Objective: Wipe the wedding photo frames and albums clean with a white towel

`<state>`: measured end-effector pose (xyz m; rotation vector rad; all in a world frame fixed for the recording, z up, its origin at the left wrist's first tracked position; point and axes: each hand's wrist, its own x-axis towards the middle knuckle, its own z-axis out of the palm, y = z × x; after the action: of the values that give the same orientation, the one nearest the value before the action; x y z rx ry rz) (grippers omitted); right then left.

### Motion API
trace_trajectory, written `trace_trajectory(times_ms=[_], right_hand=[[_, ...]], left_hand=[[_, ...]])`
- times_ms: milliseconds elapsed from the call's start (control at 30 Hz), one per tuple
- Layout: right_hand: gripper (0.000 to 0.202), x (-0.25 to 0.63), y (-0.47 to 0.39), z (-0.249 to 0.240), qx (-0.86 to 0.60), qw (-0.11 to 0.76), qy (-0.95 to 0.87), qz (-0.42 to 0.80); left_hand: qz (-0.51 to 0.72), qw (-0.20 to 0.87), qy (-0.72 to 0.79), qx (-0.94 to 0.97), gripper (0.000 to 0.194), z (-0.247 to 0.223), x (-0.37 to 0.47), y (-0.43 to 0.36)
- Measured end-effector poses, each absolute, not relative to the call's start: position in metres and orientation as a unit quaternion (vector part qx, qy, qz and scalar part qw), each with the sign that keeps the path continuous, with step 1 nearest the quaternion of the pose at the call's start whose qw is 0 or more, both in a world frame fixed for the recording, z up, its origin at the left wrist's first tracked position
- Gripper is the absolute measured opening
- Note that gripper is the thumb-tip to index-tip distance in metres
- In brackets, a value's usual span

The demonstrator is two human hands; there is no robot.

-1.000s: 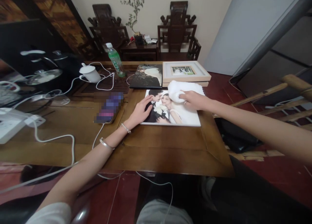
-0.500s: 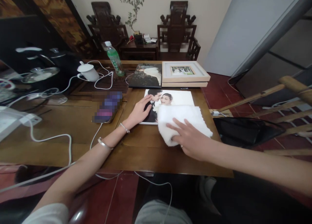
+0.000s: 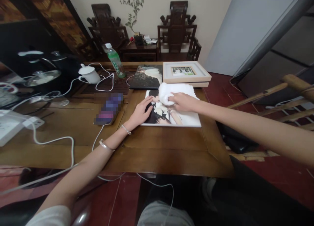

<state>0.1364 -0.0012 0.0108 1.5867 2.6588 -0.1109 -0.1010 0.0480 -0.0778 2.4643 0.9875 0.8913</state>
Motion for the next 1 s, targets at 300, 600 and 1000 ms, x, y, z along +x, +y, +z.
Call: trace_trajectory(times_ms=[300,600,1000], right_hand=[[0.039,0.113,-0.012,-0.001,0.527,0.015,0.850,0.000],[0.049,0.079,-0.110,-0.003,0.454,0.078,0.886,-0.045],[0.046,0.096,-0.056,0.003,0.497,0.018,0.867,-0.039]], left_hand=[[0.313,0.173,0.343,0.869,0.041,-0.078,-0.103,0.049],[0.304,0.171,0.337,0.875,0.043,-0.076,-0.102,0.049],[0.296,0.238,0.347,0.858,0.055,-0.093,-0.103,0.060]])
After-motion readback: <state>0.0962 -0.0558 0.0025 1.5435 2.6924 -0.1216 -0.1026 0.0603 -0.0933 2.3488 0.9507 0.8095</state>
